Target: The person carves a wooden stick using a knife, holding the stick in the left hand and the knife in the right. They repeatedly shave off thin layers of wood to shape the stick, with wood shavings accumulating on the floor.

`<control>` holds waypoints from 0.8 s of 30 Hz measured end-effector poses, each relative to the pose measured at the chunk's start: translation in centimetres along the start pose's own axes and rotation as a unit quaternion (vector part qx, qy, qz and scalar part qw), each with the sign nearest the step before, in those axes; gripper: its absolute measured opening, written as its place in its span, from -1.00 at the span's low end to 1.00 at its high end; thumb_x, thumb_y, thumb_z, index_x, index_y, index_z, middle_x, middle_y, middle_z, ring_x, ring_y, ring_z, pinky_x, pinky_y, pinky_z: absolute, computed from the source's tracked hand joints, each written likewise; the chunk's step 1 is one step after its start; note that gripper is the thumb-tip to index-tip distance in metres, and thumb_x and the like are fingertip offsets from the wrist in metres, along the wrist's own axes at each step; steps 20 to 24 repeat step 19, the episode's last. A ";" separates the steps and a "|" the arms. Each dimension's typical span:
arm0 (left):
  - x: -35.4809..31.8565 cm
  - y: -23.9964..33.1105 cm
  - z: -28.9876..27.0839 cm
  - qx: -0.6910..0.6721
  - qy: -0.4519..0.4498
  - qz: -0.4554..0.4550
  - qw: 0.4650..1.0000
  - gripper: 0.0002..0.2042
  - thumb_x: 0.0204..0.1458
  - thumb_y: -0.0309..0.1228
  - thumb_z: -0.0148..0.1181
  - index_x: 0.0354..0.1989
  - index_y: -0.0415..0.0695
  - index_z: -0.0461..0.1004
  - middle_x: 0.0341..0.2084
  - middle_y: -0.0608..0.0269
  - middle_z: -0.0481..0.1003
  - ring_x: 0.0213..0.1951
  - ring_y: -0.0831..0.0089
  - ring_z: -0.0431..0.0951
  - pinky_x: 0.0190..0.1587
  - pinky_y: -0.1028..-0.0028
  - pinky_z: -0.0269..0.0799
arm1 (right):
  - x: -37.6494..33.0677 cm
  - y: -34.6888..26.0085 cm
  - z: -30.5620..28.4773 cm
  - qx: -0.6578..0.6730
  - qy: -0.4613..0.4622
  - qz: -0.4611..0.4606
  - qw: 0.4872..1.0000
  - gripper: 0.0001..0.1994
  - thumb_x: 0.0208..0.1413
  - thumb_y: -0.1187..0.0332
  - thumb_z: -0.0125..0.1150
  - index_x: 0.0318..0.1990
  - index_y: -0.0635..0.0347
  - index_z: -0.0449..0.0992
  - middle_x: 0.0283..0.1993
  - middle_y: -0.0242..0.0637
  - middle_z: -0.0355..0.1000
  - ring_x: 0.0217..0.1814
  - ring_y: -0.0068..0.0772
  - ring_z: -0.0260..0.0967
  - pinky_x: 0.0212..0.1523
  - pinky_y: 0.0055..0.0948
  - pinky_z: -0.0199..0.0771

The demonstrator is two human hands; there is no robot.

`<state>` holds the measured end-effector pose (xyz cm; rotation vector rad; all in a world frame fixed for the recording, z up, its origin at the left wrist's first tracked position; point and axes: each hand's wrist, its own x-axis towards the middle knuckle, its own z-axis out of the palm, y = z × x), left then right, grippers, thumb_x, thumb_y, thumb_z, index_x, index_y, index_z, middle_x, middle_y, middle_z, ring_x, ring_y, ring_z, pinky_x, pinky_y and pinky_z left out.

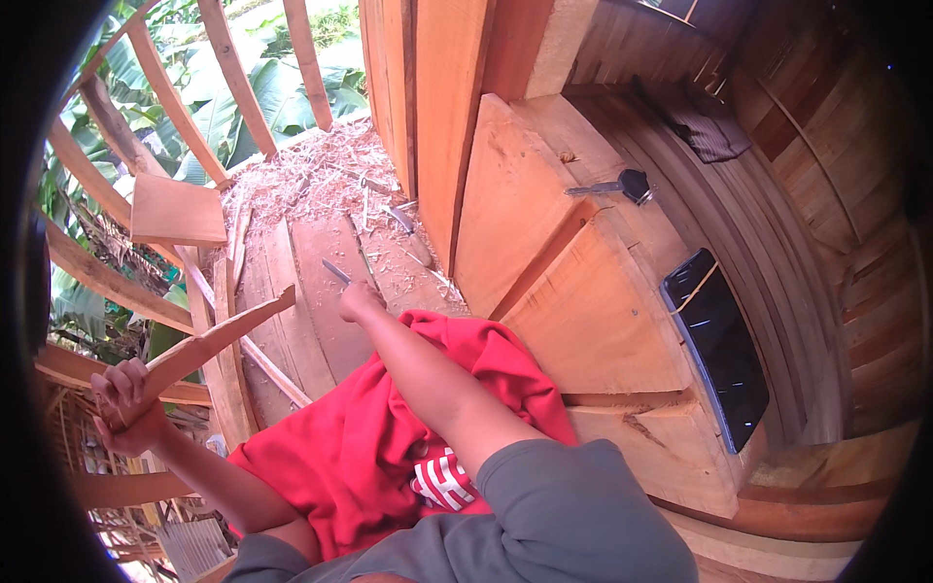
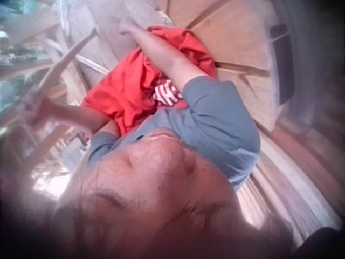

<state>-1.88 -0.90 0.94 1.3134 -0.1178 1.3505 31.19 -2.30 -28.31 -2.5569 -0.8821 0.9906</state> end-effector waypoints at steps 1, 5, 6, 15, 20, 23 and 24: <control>-0.3 0.8 0.3 0.008 0.004 0.004 1.000 -0.63 0.01 -0.01 0.04 -0.44 -0.03 0.10 -0.62 0.33 0.12 -0.56 0.49 0.12 -0.34 0.38 0.06 | -1.1 -0.9 -1.0 -0.013 -0.020 -0.099 0.995 -0.58 0.10 0.43 0.02 0.11 0.47 0.39 0.13 0.20 0.40 0.21 0.04 0.39 0.16 -0.12 0.43; -0.8 0.5 0.9 0.003 0.009 0.026 1.000 -0.59 0.06 0.05 0.01 -0.46 -0.03 0.12 -0.66 0.34 0.12 -0.61 0.50 0.13 -0.43 0.38 0.10 | -5.3 -3.7 -5.5 0.093 -0.076 -0.171 0.978 -0.60 0.11 0.28 0.13 0.03 0.40 0.39 -0.06 0.15 0.49 0.00 -0.03 0.51 0.02 -0.11 0.50; -0.6 -0.2 0.8 0.008 0.009 0.035 0.999 -0.60 0.08 0.05 -0.02 -0.46 -0.03 0.12 -0.67 0.33 0.14 -0.62 0.50 0.14 -0.45 0.38 0.11 | -6.5 -4.0 -6.2 0.138 -0.103 -0.161 0.972 -0.61 0.12 0.27 0.13 0.01 0.40 0.38 -0.14 0.11 0.50 -0.06 -0.05 0.52 -0.03 -0.13 0.50; -0.2 -0.9 0.5 -0.014 0.013 0.004 1.000 -0.61 0.08 0.07 -0.10 -0.48 0.00 0.10 -0.68 0.38 0.13 -0.61 0.51 0.13 -0.43 0.41 0.10 | -7.6 -5.1 -3.5 0.108 -0.061 -0.268 0.955 -0.67 0.09 0.29 0.27 -0.07 0.28 0.39 -0.30 -0.10 0.50 -0.24 -0.18 0.49 -0.20 -0.28 0.46; 0.1 -1.1 -0.4 -0.024 -0.034 0.012 0.999 -0.55 0.12 0.13 -0.14 -0.46 -0.04 0.14 -0.68 0.34 0.18 -0.62 0.49 0.17 -0.39 0.36 0.17 | -7.8 -5.3 -2.5 0.185 -0.090 -0.365 0.908 -0.57 0.10 0.14 0.27 -0.01 0.27 0.41 -0.19 -0.11 0.55 -0.17 -0.14 0.51 -0.13 -0.16 0.45; 0.1 -1.1 -0.4 -0.024 -0.034 0.012 0.999 -0.55 0.12 0.13 -0.14 -0.46 -0.04 0.14 -0.68 0.34 0.18 -0.62 0.49 0.17 -0.39 0.36 0.17 | -7.8 -5.3 -2.5 0.185 -0.090 -0.365 0.908 -0.57 0.10 0.14 0.27 -0.01 0.27 0.41 -0.19 -0.11 0.55 -0.17 -0.14 0.51 -0.13 -0.16 0.45; 0.1 -1.1 -0.4 -0.024 -0.034 0.012 0.999 -0.55 0.12 0.13 -0.14 -0.46 -0.04 0.14 -0.68 0.34 0.18 -0.62 0.49 0.17 -0.39 0.36 0.17 | -7.8 -5.3 -2.5 0.185 -0.090 -0.365 0.908 -0.57 0.10 0.14 0.27 -0.01 0.27 0.41 -0.19 -0.11 0.55 -0.17 -0.14 0.51 -0.13 -0.16 0.45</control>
